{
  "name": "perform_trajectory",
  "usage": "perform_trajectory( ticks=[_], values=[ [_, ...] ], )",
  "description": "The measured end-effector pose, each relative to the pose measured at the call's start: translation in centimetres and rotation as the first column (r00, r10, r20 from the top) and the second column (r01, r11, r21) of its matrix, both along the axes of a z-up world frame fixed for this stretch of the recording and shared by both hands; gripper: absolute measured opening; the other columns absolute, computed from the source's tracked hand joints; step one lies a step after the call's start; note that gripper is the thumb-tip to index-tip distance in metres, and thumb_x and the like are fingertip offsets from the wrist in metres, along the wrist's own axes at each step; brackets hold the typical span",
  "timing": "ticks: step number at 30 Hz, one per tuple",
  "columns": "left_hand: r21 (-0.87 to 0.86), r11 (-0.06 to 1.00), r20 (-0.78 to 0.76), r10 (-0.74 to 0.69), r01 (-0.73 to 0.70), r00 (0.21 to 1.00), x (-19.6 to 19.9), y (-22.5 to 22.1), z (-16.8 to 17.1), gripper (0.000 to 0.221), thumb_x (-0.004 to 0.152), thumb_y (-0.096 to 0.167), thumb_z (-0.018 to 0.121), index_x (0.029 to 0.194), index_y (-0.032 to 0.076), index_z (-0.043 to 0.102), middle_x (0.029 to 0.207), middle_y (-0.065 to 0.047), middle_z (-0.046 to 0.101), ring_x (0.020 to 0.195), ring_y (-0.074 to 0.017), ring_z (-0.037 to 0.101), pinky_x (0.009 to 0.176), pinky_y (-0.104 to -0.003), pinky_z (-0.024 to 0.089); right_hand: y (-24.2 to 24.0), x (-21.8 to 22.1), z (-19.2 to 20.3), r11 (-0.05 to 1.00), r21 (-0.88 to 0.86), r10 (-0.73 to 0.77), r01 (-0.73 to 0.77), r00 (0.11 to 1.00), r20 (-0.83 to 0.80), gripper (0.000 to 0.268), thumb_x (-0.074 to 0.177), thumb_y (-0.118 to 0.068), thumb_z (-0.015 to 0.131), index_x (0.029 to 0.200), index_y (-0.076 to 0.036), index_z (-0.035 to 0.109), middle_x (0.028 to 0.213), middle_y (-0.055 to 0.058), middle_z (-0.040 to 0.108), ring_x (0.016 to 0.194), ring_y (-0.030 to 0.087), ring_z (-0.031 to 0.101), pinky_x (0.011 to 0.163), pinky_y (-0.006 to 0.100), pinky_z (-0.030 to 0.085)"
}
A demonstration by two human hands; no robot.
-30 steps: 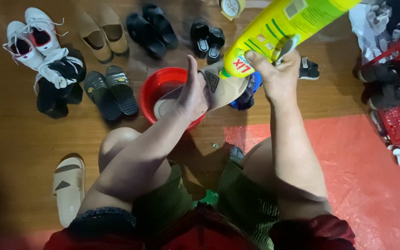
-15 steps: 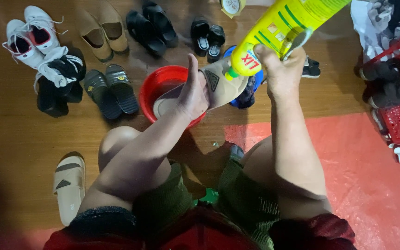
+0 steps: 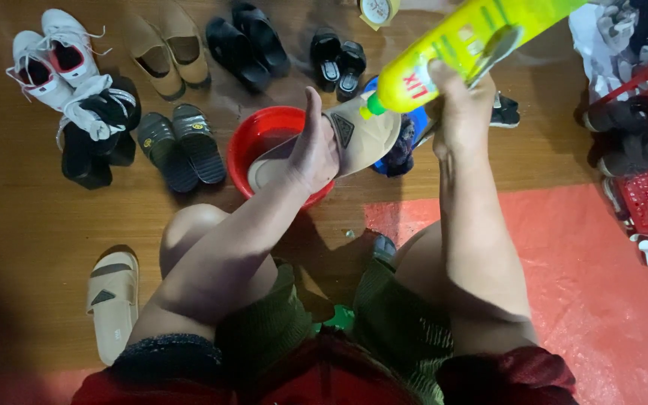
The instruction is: Scrubbing a sandal with soap and a brush over a red bucket.
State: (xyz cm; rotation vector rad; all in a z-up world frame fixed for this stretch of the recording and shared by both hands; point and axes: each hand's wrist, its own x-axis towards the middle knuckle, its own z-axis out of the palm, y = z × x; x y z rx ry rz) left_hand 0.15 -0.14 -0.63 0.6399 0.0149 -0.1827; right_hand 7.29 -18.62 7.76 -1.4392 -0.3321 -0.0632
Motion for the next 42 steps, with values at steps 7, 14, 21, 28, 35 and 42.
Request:
perform_trajectory(
  ticks=[7,14,21,28,35,42],
  values=[
    [-0.092,0.996,-0.059,-0.023,0.017,0.998,-0.4,1.0,0.7,0.121,0.076,0.082,0.035,0.152,-0.011,0.029,0.149,-0.029,0.046,0.134,-0.0365,0.05,0.113,-0.045,0.042,-0.4,0.8,-0.2,0.91,0.395,0.003,0.126,0.95,-0.312,0.04,0.08,-0.025,0.075,0.104,0.004,0.061,0.068,0.006,0.061,0.038,0.009,0.04,0.035,0.022,0.03],
    [-0.046,0.951,-0.093,0.3,-0.305,0.95,-1.5,7.9,2.7,0.119,0.072,0.079,0.034,0.158,-0.002,0.021,0.162,-0.031,0.027,0.148,-0.0494,0.027,0.113,-0.064,0.034,1.4,0.8,-4.7,0.905,0.315,-0.124,0.287,0.885,-0.449,0.036,0.083,-0.016,0.071,0.112,0.006,0.062,0.077,0.012,0.067,0.045,0.014,0.053,0.033,0.022,0.032],
    [-0.098,0.84,-0.057,0.531,-0.534,0.846,-7.4,14.5,6.9,0.107,0.064,0.071,0.05,0.133,-0.011,0.06,0.137,-0.024,0.065,0.13,-0.0314,0.063,0.118,-0.037,0.045,8.0,3.7,-28.1,0.981,-0.1,-0.174,0.164,0.979,-0.102,0.026,0.081,-0.005,0.079,0.106,0.001,0.072,0.096,0.009,0.076,0.081,0.016,0.071,0.075,0.026,0.059],
    [-0.134,0.666,-0.158,0.717,-0.734,0.679,-11.0,17.6,9.6,0.108,0.06,0.062,0.057,0.145,-0.004,0.049,0.138,-0.024,0.064,0.124,-0.0306,0.065,0.116,-0.04,0.046,15.8,1.0,-36.2,0.986,-0.119,0.08,-0.121,0.95,-0.301,0.03,0.088,-0.009,0.072,0.116,-0.001,0.066,0.098,0.011,0.075,0.084,0.022,0.072,0.075,0.03,0.059],
    [-0.318,0.702,-0.175,0.617,-0.637,0.767,-12.5,19.2,9.1,0.104,0.073,0.067,0.05,0.14,-0.013,0.051,0.137,-0.027,0.061,0.123,-0.0335,0.061,0.117,-0.047,0.043,17.9,1.1,-42.8,0.901,-0.429,-0.007,-0.07,0.984,-0.176,0.042,0.083,-0.03,0.082,0.113,-0.007,0.065,0.103,0.008,0.073,0.09,0.025,0.071,0.079,0.034,0.056],
    [-0.367,0.735,-0.116,0.572,-0.57,0.812,-12.2,19.4,8.3,0.099,0.08,0.068,0.047,0.138,-0.012,0.054,0.138,-0.024,0.061,0.128,-0.0314,0.06,0.121,-0.045,0.04,18.6,-0.1,-41.2,0.831,-0.552,0.009,-0.077,0.992,-0.125,0.037,0.086,-0.03,0.077,0.112,-0.006,0.065,0.101,0.009,0.073,0.087,0.026,0.071,0.076,0.036,0.057]
  ],
)
